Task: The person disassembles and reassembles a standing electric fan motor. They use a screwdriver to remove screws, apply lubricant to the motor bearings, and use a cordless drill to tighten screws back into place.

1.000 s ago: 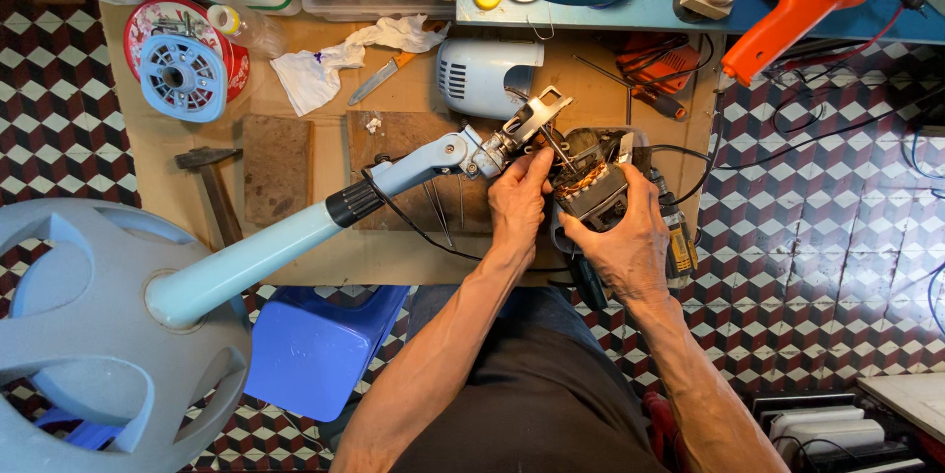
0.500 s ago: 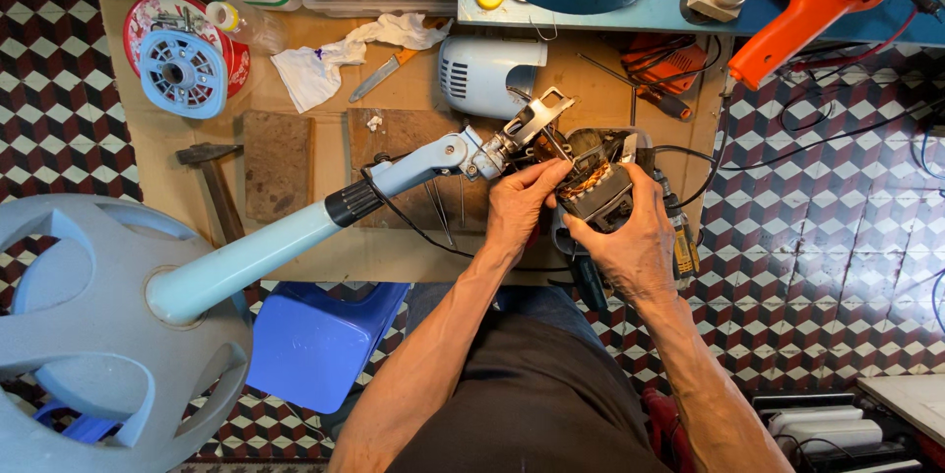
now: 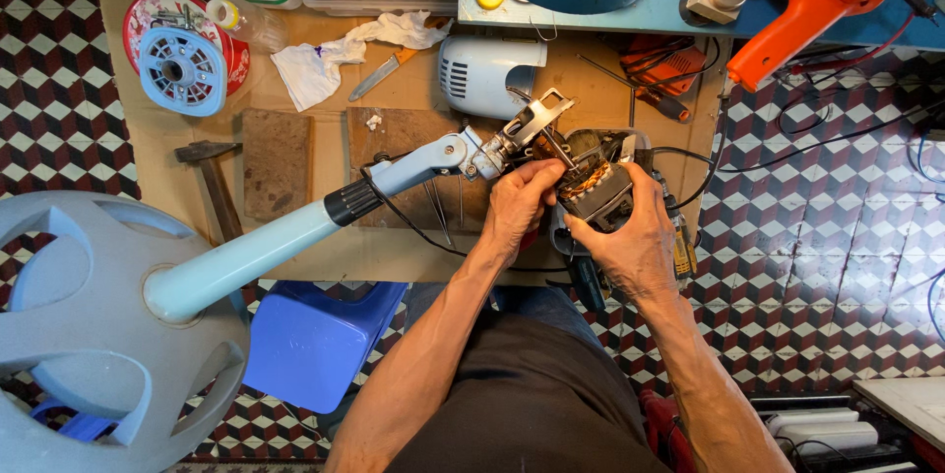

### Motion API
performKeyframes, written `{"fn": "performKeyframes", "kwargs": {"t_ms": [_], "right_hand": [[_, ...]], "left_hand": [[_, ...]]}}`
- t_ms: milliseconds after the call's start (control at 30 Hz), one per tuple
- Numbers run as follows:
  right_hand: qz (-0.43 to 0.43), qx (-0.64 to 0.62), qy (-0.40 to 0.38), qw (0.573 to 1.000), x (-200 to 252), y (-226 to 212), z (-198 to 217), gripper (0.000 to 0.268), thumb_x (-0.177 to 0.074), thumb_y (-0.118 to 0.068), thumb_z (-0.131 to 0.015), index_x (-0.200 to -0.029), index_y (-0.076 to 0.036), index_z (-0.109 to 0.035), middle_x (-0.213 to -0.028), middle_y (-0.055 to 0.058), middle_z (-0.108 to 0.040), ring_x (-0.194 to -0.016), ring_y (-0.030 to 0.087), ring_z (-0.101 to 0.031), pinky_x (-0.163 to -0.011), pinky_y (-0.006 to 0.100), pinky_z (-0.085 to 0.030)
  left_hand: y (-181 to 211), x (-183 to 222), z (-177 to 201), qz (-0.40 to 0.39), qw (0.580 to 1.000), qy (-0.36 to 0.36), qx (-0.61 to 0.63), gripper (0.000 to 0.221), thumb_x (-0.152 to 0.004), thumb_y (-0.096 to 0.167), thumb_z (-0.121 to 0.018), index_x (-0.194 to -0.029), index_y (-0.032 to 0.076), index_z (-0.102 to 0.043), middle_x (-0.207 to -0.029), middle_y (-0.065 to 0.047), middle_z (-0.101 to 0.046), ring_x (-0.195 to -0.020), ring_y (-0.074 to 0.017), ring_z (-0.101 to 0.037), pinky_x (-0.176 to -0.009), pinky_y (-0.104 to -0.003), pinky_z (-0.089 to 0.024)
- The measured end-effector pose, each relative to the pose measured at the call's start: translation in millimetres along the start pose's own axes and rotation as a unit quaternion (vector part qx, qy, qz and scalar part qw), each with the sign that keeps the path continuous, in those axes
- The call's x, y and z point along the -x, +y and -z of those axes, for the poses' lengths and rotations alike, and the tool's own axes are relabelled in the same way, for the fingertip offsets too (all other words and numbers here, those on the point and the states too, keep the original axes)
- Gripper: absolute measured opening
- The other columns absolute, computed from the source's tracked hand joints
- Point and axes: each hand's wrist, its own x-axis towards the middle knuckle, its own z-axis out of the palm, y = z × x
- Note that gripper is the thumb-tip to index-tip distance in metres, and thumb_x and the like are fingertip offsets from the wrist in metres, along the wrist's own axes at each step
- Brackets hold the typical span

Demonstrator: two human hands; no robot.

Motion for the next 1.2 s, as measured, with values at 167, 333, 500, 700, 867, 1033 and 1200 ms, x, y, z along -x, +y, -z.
{"fn": "performKeyframes", "kwargs": {"t_ms": [167,333,500,700,867,1033,1200], "right_hand": [[0.020,0.027,0.012,0.999,1.7,0.4,2.3,0.092,-0.072,-0.034,-0.089,-0.144,0.001,-0.042,-0.129,0.024,-0.055,-0.115,0.037,-0.064,-0.092,0.047,-0.056],[0.004,0.026,0.019,0.999,2.1,-2.0,2.2,0.089,-0.074,-0.035,-0.088,-0.143,0.000,-0.044,-0.130,0.025,-0.058,-0.115,0.039,-0.063,-0.092,0.048,-0.054],[0.006,0.015,0.031,0.999,1.1,-2.3,-2.1,0.088,-0.072,-0.034,-0.088,-0.143,-0.001,-0.046,-0.129,0.024,-0.059,-0.116,0.039,-0.063,-0.095,0.048,-0.053],[-0.016,-0.006,0.027,0.999,-0.9,-3.4,-1.6,0.091,-0.068,-0.036,-0.087,-0.141,-0.003,-0.045,-0.134,0.023,-0.055,-0.118,0.038,-0.062,-0.096,0.047,-0.053],[-0.059,-0.015,0.003,0.998,-1.8,-10.0,1.6,0.089,-0.066,-0.036,-0.086,-0.140,-0.009,-0.045,-0.130,0.018,-0.056,-0.113,0.035,-0.064,-0.095,0.044,-0.054],[-0.089,-0.019,-0.021,0.996,-1.6,-12.5,2.6,0.090,-0.064,-0.035,-0.086,-0.141,-0.013,-0.043,-0.127,0.015,-0.057,-0.113,0.035,-0.065,-0.090,0.045,-0.055],[-0.052,-0.050,0.021,0.997,-4.6,-8.6,-2.4,0.094,-0.062,-0.032,-0.089,-0.141,-0.009,-0.042,-0.131,0.017,-0.055,-0.117,0.037,-0.062,-0.096,0.045,-0.053]], "left_hand": [[-4.8,-5.2,-10.8,-0.084,0.996,0.011,-0.002,0.033,-0.096,0.029,-0.076,-0.110,0.000,-0.078,-0.074,0.004,-0.062,-0.061,-0.0012,-0.051,-0.055,-0.018,-0.040],[1.5,12.8,-19.7,-0.142,0.983,0.076,-0.093,0.030,-0.094,0.031,-0.074,-0.108,0.006,-0.080,-0.070,0.003,-0.065,-0.063,-0.0028,-0.057,-0.056,-0.020,-0.045],[34.6,66.8,-8.9,-0.277,0.922,0.096,-0.254,0.026,-0.099,0.028,-0.065,-0.110,0.007,-0.077,-0.072,0.000,-0.069,-0.065,-0.0046,-0.061,-0.058,-0.023,-0.050],[107.7,66.9,18.8,-0.285,0.902,0.129,-0.299,0.030,-0.108,0.022,-0.049,-0.106,0.006,-0.074,-0.070,-0.008,-0.073,-0.060,-0.0142,-0.066,-0.055,-0.031,-0.053],[133.6,45.3,-7.2,-0.447,0.799,0.037,-0.399,0.039,-0.101,0.005,-0.044,-0.138,0.003,-0.057,-0.117,-0.020,-0.071,-0.103,-0.0315,-0.070,-0.089,-0.039,-0.056],[125.8,28.2,-82.8,-0.497,0.772,-0.072,-0.389,0.058,-0.091,0.004,-0.058,-0.147,0.000,-0.045,-0.146,-0.026,-0.053,-0.136,-0.0380,-0.054,-0.114,-0.042,-0.044],[165.2,-53.6,-189.1,-0.487,0.856,0.034,-0.170,0.068,-0.093,0.012,-0.062,-0.154,-0.002,-0.035,-0.143,-0.024,-0.052,-0.130,-0.0359,-0.058,-0.110,-0.041,-0.047]]}}
